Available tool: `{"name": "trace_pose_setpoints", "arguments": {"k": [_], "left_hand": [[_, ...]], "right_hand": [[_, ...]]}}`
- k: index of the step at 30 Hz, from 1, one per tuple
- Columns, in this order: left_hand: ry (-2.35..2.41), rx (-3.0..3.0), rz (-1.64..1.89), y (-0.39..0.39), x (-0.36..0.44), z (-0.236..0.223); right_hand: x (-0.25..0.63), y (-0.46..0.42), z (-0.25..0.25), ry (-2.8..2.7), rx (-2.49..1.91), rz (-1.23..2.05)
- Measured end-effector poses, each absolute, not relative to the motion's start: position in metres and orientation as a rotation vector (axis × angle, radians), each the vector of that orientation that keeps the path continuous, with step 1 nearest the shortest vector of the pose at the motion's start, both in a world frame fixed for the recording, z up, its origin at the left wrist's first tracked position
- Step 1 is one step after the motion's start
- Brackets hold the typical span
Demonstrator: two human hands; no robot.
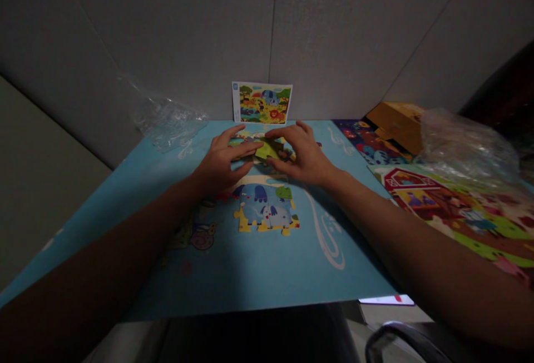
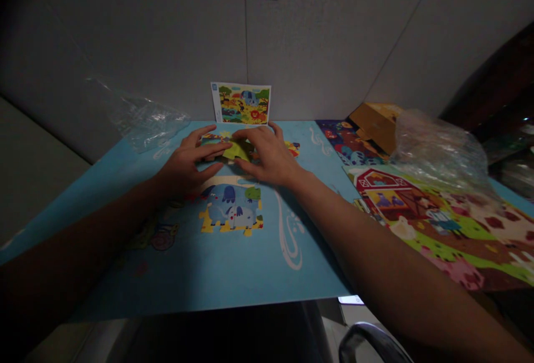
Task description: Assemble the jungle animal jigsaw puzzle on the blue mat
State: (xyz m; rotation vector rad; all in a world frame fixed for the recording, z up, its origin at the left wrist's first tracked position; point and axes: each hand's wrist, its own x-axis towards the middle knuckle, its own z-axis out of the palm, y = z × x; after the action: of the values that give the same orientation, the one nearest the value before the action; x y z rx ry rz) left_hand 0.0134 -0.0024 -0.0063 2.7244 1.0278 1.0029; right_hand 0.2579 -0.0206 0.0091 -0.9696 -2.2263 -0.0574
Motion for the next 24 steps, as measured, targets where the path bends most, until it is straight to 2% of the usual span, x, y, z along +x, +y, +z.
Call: {"name": "trace_pose_setpoints", "arguments": {"k": [7,16,24], "left_hand": [[1.047,2.746,1.031,-0.002,0.014,-0.004],[1.032,2.743,0.978,-0.004,0.015,0.002],[1.178,2.672,1.032,-0.004,0.015,0.002]], "right_hand": [[0.256,-0.025,0.013,-2.208,-1.023,0.212],[0.247,-0.018,-0.002,-1.605,-1.020,0.804],[0.230,-0.025,-0.007,-1.509,-0.964,1.075]]}}
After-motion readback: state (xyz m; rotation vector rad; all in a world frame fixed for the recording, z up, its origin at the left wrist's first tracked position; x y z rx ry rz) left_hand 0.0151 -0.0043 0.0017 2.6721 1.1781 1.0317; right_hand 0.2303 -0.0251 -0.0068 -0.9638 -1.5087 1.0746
